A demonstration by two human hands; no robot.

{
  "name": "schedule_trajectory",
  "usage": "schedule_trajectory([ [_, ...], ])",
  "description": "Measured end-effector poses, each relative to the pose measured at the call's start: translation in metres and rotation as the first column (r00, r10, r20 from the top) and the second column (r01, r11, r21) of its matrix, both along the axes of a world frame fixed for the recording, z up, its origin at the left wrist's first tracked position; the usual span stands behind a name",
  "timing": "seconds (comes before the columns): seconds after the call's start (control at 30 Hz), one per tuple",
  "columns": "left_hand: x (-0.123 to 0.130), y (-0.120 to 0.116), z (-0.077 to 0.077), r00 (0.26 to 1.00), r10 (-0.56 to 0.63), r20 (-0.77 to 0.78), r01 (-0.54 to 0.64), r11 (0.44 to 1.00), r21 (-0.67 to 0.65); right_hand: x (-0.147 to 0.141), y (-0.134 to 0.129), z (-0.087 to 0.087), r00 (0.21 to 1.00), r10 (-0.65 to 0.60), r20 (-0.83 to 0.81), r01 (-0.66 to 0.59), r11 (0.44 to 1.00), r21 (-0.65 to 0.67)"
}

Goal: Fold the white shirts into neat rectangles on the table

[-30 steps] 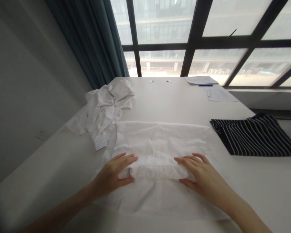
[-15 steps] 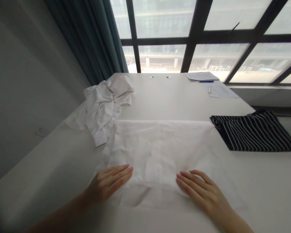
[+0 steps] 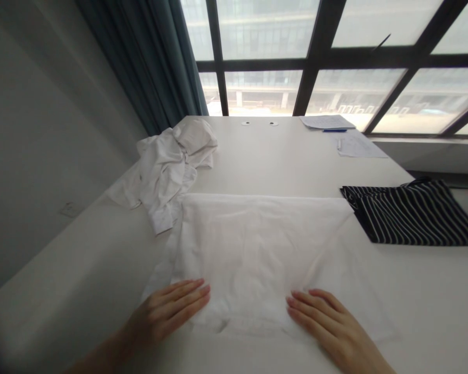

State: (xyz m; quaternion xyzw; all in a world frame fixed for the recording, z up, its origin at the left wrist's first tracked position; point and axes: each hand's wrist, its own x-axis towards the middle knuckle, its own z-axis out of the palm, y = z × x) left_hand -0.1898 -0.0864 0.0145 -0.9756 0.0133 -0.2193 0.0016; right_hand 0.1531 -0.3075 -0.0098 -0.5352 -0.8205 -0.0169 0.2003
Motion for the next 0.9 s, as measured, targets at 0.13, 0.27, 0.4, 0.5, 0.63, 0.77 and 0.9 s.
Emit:
schedule_trajectory([
  [0.13, -0.013, 0.010, -0.014, 0.994, 0.077, -0.079, -0.080, 0.996, -0.048, 0.020, -0.011, -0.009, 0.975, -0.218, 0.028, 0.219, 0.976, -0.019],
  [0.27, -0.026, 0.023, -0.018, 0.977, 0.189, -0.096, -0.194, 0.980, -0.045, 0.039, -0.031, -0.006, 0.889, -0.458, 0.001, 0.457, 0.888, 0.041],
  [0.4, -0.033, 0.027, -0.013, 0.980, 0.166, -0.114, -0.173, 0.983, -0.053, 0.051, -0.053, -0.003, 0.901, -0.434, 0.011, 0.429, 0.895, 0.124],
  [0.5, -0.036, 0.027, -0.006, 0.982, 0.158, -0.105, -0.165, 0.984, -0.060, 0.055, -0.065, -0.007, 0.915, -0.396, -0.082, 0.403, 0.909, 0.105],
  [0.63, -0.037, 0.027, -0.003, 0.983, 0.153, -0.103, -0.158, 0.986, -0.048, 0.047, -0.060, -0.010, 0.748, -0.568, -0.342, 0.570, 0.815, -0.106],
  [0.77, -0.036, 0.031, -0.008, 0.991, 0.106, -0.076, -0.109, 0.994, -0.028, 0.032, -0.034, -0.002, 0.323, -0.836, -0.443, 0.750, 0.512, -0.419],
  [0.9, -0.037, 0.032, -0.010, 0.993, 0.101, -0.068, -0.103, 0.995, -0.018, 0.029, -0.020, 0.001, 0.200, -0.844, -0.498, 0.740, 0.463, -0.488],
])
